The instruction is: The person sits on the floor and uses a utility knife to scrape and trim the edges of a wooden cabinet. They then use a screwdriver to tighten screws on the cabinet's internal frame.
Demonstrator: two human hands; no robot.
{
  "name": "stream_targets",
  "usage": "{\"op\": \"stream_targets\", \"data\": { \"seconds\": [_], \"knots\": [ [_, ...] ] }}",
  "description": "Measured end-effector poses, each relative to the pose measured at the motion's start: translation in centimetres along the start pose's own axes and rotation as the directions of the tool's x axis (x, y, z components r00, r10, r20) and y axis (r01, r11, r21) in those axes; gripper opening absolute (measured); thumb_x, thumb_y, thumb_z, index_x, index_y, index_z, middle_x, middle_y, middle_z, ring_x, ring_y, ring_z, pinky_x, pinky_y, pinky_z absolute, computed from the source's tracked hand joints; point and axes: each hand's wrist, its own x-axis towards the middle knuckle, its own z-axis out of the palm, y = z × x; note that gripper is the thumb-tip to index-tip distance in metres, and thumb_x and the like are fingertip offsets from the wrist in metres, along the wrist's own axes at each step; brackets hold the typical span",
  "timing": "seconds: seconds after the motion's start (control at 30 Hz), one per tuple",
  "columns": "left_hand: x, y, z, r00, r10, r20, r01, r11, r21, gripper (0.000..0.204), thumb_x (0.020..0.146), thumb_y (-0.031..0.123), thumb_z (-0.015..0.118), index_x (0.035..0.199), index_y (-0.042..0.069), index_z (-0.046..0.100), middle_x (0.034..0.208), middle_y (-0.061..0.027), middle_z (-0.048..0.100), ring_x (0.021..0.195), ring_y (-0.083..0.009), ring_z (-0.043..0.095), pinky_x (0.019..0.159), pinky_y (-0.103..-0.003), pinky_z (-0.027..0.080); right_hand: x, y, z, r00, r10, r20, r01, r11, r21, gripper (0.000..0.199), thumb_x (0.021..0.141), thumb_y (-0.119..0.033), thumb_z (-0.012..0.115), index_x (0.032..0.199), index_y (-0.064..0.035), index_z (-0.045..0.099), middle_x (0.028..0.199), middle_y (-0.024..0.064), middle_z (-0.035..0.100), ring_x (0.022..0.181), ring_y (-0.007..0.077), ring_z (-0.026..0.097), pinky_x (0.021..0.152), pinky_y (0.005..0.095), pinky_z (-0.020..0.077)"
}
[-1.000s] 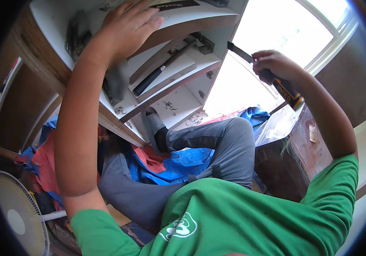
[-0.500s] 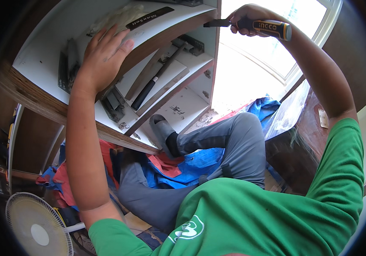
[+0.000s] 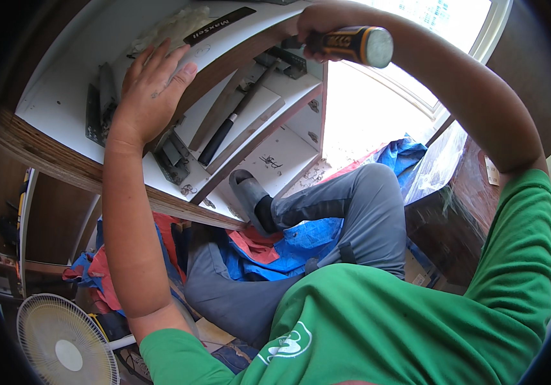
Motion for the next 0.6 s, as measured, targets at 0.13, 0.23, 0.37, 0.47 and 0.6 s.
{"op": "stream_targets", "data": {
  "seconds": [0.13, 0.23, 0.37, 0.47, 0.6],
  "knots": [
    [-0.1, 0.0, -0.1, 1.000, -0.004, -0.004, 0.004, 1.000, -0.003, 0.058, 0.101, 0.056, 0.038, 0.146, 0.021, 0.050, 0.158, -0.0111, 0.036, 0.149, -0.0332, 0.024, 0.122, -0.043, 0.016, 1.2, -3.6, 1.4, 0.996, -0.066, 0.052, 0.063, 0.996, 0.070, 0.025, 0.092, -0.015, 0.056, 0.104, 0.0029, 0.069, 0.084, 0.0132, 0.071, 0.070, 0.0198, 0.071, 0.061, 0.0327, 0.0586],
    [-0.1, 0.0, -0.2, 1.000, 0.001, -0.005, -0.002, 1.000, -0.011, 0.058, 0.101, 0.056, 0.038, 0.146, 0.021, 0.049, 0.158, -0.0111, 0.036, 0.149, -0.0329, 0.024, 0.122, -0.043, 0.016, -0.4, -5.8, 1.7, 0.995, -0.018, 0.098, -0.026, 0.901, 0.432, 0.022, 0.092, -0.013, 0.055, 0.098, 0.0001, 0.072, 0.089, 0.0104, 0.073, 0.076, 0.0178, 0.072, 0.068, 0.0318, 0.0594],
    [-0.2, -0.1, -0.3, 1.000, 0.012, -0.008, -0.013, 0.999, -0.039, 0.058, 0.101, 0.056, 0.039, 0.147, 0.021, 0.049, 0.159, -0.0110, 0.036, 0.149, -0.0327, 0.024, 0.122, -0.043, 0.016, -2.7, -5.2, 0.6, 0.983, 0.001, 0.186, 0.019, 0.995, -0.101, 0.021, 0.090, -0.013, 0.056, 0.090, 0.0017, 0.071, 0.086, 0.0108, 0.073, 0.071, 0.0184, 0.072, 0.065, 0.0313, 0.0592],
    [-0.2, 0.1, -0.2, 1.000, 0.002, -0.022, -0.003, 1.000, -0.028, 0.058, 0.101, 0.056, 0.039, 0.146, 0.021, 0.050, 0.158, -0.0111, 0.036, 0.148, -0.0326, 0.024, 0.122, -0.043, 0.017, -4.4, -2.6, -0.4, 0.825, 0.511, 0.243, -0.551, 0.628, 0.550, 0.024, 0.089, -0.016, 0.055, 0.083, 0.0051, 0.066, 0.071, 0.0134, 0.067, 0.054, 0.0176, 0.064, 0.046, 0.0294, 0.0530],
    [-0.3, 0.2, -0.2, 0.999, 0.013, -0.031, -0.014, 1.000, -0.019, 0.056, 0.102, 0.052, 0.039, 0.145, 0.019, 0.051, 0.157, -0.0122, 0.038, 0.148, -0.0332, 0.025, 0.121, -0.043, 0.018, -5.5, 0.4, -1.6, 0.662, 0.711, 0.239, -0.592, 0.299, 0.748, 0.023, 0.089, -0.017, 0.055, 0.084, 0.0037, 0.064, 0.067, 0.0118, 0.064, 0.048, 0.0157, 0.059, 0.041, 0.0276, 0.0501]
  ]
}}
